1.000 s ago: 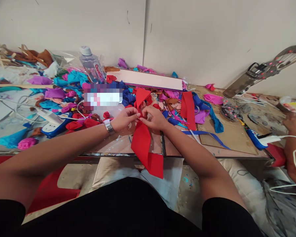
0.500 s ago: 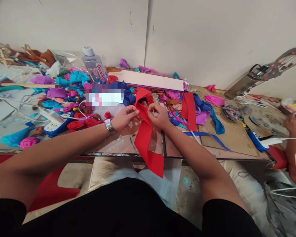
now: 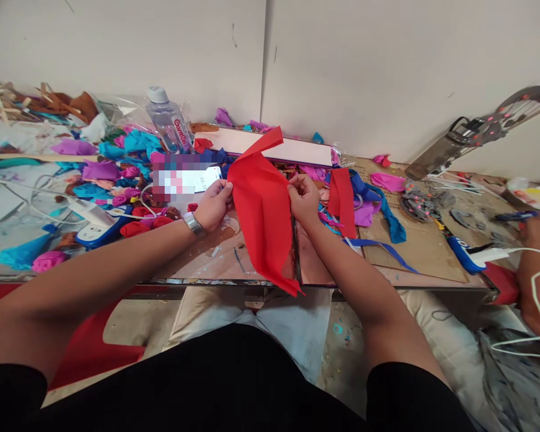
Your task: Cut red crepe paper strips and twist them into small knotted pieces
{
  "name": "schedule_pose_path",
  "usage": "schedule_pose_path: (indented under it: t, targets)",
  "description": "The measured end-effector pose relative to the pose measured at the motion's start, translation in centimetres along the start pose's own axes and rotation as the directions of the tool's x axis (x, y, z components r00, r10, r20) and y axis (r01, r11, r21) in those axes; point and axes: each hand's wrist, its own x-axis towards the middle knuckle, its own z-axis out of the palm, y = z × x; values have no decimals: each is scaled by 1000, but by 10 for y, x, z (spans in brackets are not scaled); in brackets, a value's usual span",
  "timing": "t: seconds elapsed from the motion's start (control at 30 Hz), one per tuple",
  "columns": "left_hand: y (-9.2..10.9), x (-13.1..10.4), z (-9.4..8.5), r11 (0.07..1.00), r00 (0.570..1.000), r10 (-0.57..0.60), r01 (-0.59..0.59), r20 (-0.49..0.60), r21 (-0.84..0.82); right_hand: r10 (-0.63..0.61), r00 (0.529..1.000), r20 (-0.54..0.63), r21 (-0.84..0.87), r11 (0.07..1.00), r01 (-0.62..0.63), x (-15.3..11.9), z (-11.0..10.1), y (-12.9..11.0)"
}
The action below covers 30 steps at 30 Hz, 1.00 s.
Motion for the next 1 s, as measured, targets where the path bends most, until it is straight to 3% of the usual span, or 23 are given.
schedule_pose_path:
  t: [0.13,0.37,0.57,0.67,0.8,0.9,1.0]
  targets:
    - [-2,1,-1,999,1000,-4,3,10,39,39,999,0,-29,999,-39,1,-2,5]
    - [-8,0,-4,990,989,30,-50,147,134,89,994,65,-154,985,-78,0,-1,10]
    - [-9,-11,-3,960,936,127,-200,328,197,-56,990,126,-174,982,78,-5,1,-1]
    - [-12,-18,-2,934,867,159,-287,473,213,-223,962,159,-227,940,255,-9,1,-13]
    - [-13,-26,-2,846,764,239,-467,600,258,-370,884,288,-249,862,442,-13,2,-26]
    - [-8,-29,-3,650,647,314,-680,694,339,-395,849,352,-247,835,491,-15,3,-27]
    - [-2,-30,-4,454,536,286,-806,794,380,-388,832,397,-261,821,507,-15,3,-24]
